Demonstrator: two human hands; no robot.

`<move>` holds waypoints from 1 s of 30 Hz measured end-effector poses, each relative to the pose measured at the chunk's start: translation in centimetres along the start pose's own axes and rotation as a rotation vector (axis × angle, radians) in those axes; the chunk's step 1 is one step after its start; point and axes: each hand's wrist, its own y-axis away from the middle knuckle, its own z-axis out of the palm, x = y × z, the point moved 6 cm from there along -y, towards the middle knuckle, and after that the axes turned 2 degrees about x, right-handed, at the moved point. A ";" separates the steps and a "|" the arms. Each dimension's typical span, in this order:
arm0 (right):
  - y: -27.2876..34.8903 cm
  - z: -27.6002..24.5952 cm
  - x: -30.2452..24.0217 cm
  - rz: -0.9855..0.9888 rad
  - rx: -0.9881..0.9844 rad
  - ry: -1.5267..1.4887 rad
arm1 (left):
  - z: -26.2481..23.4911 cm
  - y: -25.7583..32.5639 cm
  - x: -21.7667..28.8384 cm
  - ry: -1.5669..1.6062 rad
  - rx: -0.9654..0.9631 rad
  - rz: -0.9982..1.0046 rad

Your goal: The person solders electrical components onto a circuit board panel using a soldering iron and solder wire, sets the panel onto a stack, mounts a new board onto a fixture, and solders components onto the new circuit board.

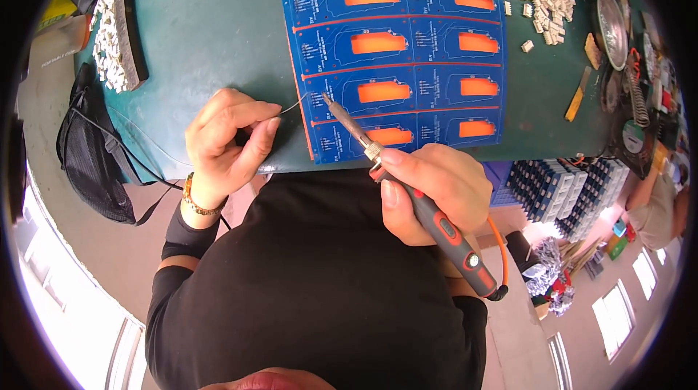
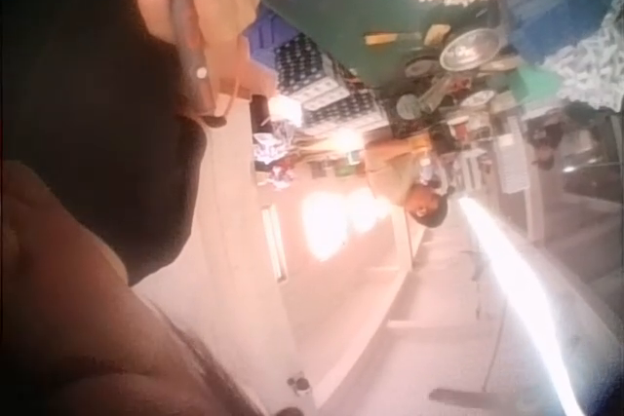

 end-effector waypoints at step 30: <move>2.4 -7.7 1.4 -0.123 0.167 0.154 | 3.1 -6.6 5.3 -0.132 -0.240 0.213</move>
